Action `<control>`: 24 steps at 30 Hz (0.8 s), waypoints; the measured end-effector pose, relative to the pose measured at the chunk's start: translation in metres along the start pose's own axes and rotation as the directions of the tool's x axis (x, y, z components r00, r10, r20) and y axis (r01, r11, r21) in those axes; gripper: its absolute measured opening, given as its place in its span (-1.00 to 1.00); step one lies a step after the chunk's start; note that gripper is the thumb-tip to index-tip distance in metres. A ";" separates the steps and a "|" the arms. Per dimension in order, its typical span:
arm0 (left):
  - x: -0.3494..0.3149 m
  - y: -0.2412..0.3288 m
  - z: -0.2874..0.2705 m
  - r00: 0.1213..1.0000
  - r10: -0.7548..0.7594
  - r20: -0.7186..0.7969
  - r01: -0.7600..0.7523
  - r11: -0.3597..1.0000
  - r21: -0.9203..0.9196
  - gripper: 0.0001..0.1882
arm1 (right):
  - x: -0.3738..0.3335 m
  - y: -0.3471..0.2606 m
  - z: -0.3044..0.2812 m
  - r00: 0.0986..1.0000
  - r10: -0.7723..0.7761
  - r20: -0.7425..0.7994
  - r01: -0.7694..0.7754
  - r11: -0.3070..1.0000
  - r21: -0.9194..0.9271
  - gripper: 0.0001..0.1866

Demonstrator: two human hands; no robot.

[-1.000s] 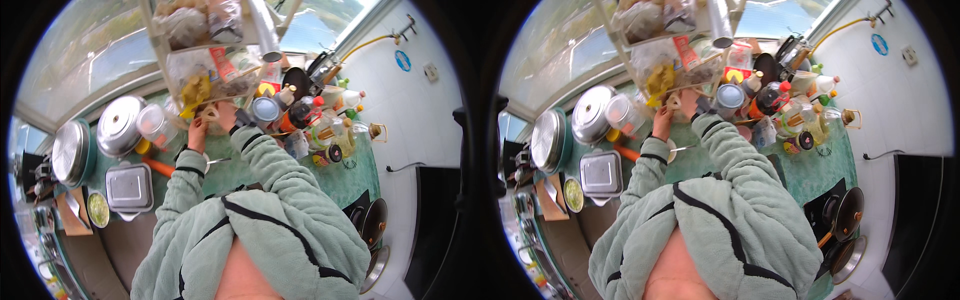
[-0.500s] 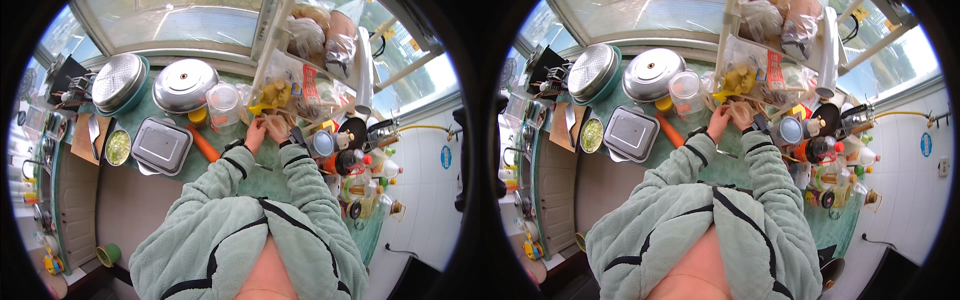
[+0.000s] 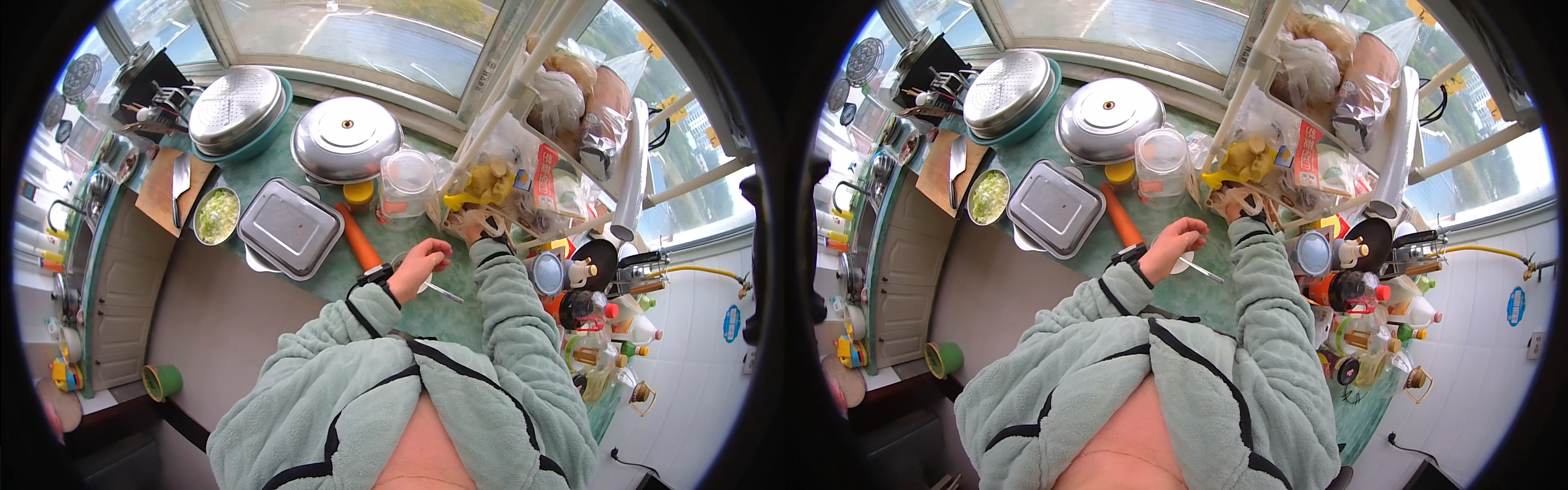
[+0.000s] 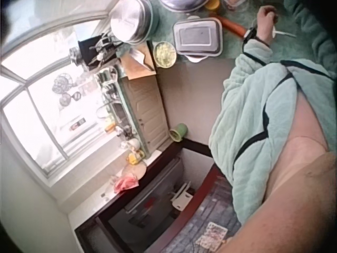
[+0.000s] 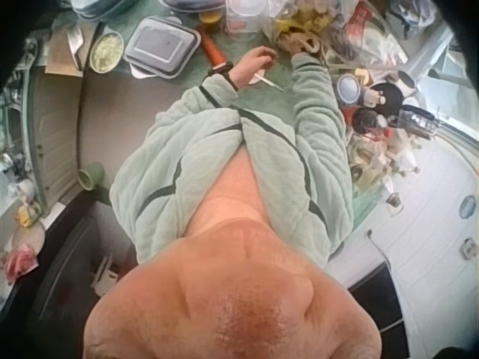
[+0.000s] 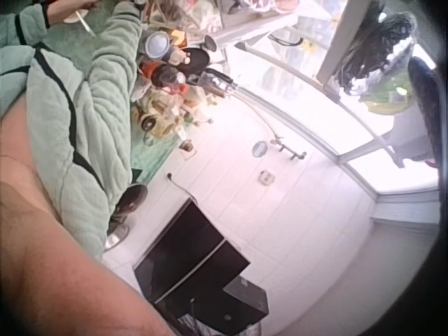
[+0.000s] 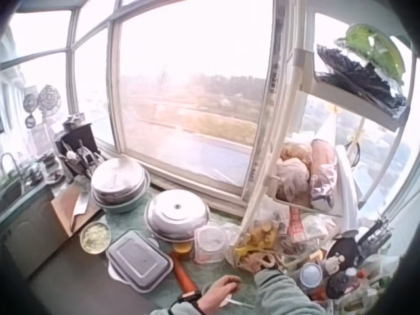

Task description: The person chops vegetables on a cutting board and transfers them into a bowl. They then handle various containers and ingredients, wash their hands, and move to the stove to lift a pot lid.

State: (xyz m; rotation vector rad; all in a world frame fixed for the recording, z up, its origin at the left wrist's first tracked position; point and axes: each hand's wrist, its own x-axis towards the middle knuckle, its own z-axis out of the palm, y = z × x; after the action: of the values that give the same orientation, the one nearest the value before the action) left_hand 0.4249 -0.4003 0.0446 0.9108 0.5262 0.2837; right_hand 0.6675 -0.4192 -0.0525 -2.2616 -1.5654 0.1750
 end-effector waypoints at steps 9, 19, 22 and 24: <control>-0.069 0.018 -0.037 0.998 0.001 -0.062 -0.009 0.992 -0.126 -0.79 | -0.015 0.006 -0.018 1.000 -0.004 0.005 0.004 1.000 -0.014 -0.69; -0.125 0.027 -0.070 0.989 -0.052 -0.136 0.024 0.979 -0.202 -0.79 | -0.040 0.007 -0.046 0.991 0.123 0.043 -0.106 0.955 -0.278 -0.66; -0.123 0.030 -0.076 0.991 -0.031 -0.132 0.004 0.980 -0.200 -0.79 | -0.040 0.028 -0.032 0.988 0.138 -0.063 -0.150 0.954 -0.260 -0.67; -0.125 0.030 -0.081 0.990 0.003 -0.140 -0.030 0.981 -0.193 -0.80 | -0.044 0.048 -0.019 0.993 -0.019 -0.118 -0.015 0.959 -0.283 -0.67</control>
State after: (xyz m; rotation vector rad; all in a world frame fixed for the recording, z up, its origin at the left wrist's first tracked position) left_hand 0.2753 -0.3840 0.0674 0.7083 0.6085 0.4090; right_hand 0.6988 -0.4786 -0.0584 -2.4320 -1.6155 -0.1967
